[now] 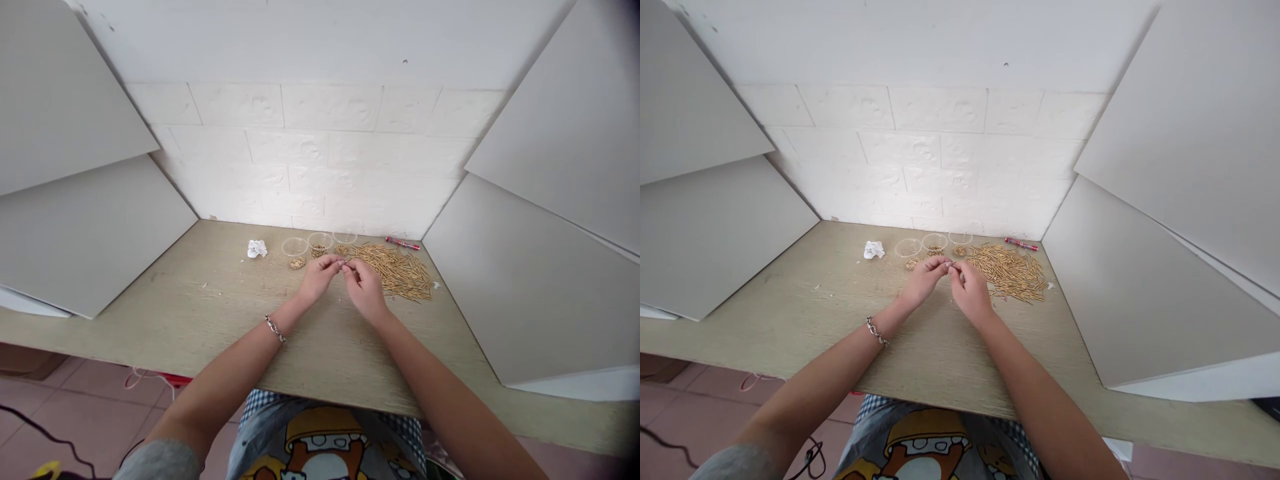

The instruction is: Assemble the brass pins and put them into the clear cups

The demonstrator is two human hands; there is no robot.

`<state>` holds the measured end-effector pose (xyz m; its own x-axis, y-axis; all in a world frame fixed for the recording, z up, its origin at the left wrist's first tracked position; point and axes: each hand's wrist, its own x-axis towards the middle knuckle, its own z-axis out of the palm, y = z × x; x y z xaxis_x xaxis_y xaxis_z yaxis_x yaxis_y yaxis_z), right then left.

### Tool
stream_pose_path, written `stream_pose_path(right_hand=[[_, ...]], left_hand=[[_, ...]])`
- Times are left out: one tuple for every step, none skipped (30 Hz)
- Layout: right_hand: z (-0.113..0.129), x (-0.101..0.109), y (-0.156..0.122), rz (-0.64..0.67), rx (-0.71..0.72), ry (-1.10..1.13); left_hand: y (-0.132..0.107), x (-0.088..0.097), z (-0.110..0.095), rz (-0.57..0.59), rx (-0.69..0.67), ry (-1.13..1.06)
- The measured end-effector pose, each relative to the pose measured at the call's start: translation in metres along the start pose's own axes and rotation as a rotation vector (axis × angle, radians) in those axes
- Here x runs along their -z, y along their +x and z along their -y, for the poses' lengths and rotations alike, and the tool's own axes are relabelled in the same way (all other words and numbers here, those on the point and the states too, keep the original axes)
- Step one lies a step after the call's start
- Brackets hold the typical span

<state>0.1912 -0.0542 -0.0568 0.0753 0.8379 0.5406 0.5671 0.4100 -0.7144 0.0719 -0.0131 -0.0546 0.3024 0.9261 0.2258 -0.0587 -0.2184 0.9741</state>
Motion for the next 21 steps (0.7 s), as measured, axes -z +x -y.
stream_pose_path(right_hand=[[-0.001, 0.0, 0.0, -0.008, -0.024, 0.041], [-0.002, 0.0, 0.001, -0.02, -0.057, 0.088], [-0.004, 0.0, 0.001, -0.035, -0.096, 0.138], [-0.007, 0.0, 0.002, -0.048, -0.144, 0.191], [-0.009, -0.001, 0.003, -0.055, -0.197, 0.244], [-0.012, -0.001, 0.004, -0.055, -0.25, 0.296], [-0.015, -0.002, 0.005, -0.044, -0.298, 0.345], [-0.017, -0.003, 0.006, -0.029, -0.341, 0.387], [-0.019, -0.003, 0.007, -0.008, -0.378, 0.426], [-0.02, -0.003, 0.008, 0.013, -0.41, 0.46], [-0.02, -0.003, 0.009, 0.027, -0.435, 0.489], [-0.02, -0.003, 0.009, 0.037, -0.453, 0.512], [-0.02, -0.003, 0.01, 0.044, -0.465, 0.531], [-0.019, -0.003, 0.01, 0.05, -0.472, 0.543], [-0.019, -0.003, 0.01, 0.054, -0.476, 0.549], [-0.019, -0.003, 0.01, 0.059, -0.479, 0.552], [-0.018, -0.003, 0.01, 0.064, -0.479, 0.552], [-0.018, -0.003, 0.01, 0.073, -0.479, 0.55], [-0.018, -0.003, 0.01, 0.079, -0.479, 0.546], [-0.018, -0.003, 0.01, 0.086, -0.478, 0.54], [-0.018, -0.003, 0.01, 0.093, -0.477, 0.532]], left_hand=[[0.0, 0.0, -0.001, 0.004, -0.002, 0.024], [-0.001, -0.001, -0.002, 0.007, -0.003, 0.048], [-0.001, -0.001, -0.003, 0.011, -0.004, 0.071], [-0.002, -0.002, -0.003, 0.013, -0.002, 0.092], [-0.002, -0.002, -0.003, 0.013, 0.001, 0.11], [-0.002, -0.003, -0.003, 0.013, 0.006, 0.125], [-0.002, -0.003, -0.003, 0.012, 0.013, 0.137], [-0.003, -0.004, -0.003, 0.012, 0.018, 0.146], [-0.003, -0.004, -0.003, 0.015, 0.02, 0.155], [-0.003, -0.004, -0.004, 0.019, 0.02, 0.166], [-0.003, -0.004, -0.004, 0.028, 0.019, 0.18], [-0.003, -0.005, -0.004, 0.036, 0.018, 0.194], [-0.003, -0.005, -0.004, 0.044, 0.019, 0.207], [-0.004, -0.005, -0.004, 0.05, 0.021, 0.218], [-0.004, -0.005, -0.004, 0.052, 0.022, 0.227], [-0.004, -0.006, -0.004, 0.054, 0.02, 0.235], [-0.004, -0.006, -0.003, 0.056, 0.016, 0.245], [-0.005, -0.006, -0.003, 0.057, 0.008, 0.254], [-0.005, -0.006, -0.002, 0.057, 0.0, 0.264], [-0.005, -0.006, -0.002, 0.057, -0.007, 0.271], [-0.005, -0.006, -0.001, 0.057, -0.013, 0.275]])
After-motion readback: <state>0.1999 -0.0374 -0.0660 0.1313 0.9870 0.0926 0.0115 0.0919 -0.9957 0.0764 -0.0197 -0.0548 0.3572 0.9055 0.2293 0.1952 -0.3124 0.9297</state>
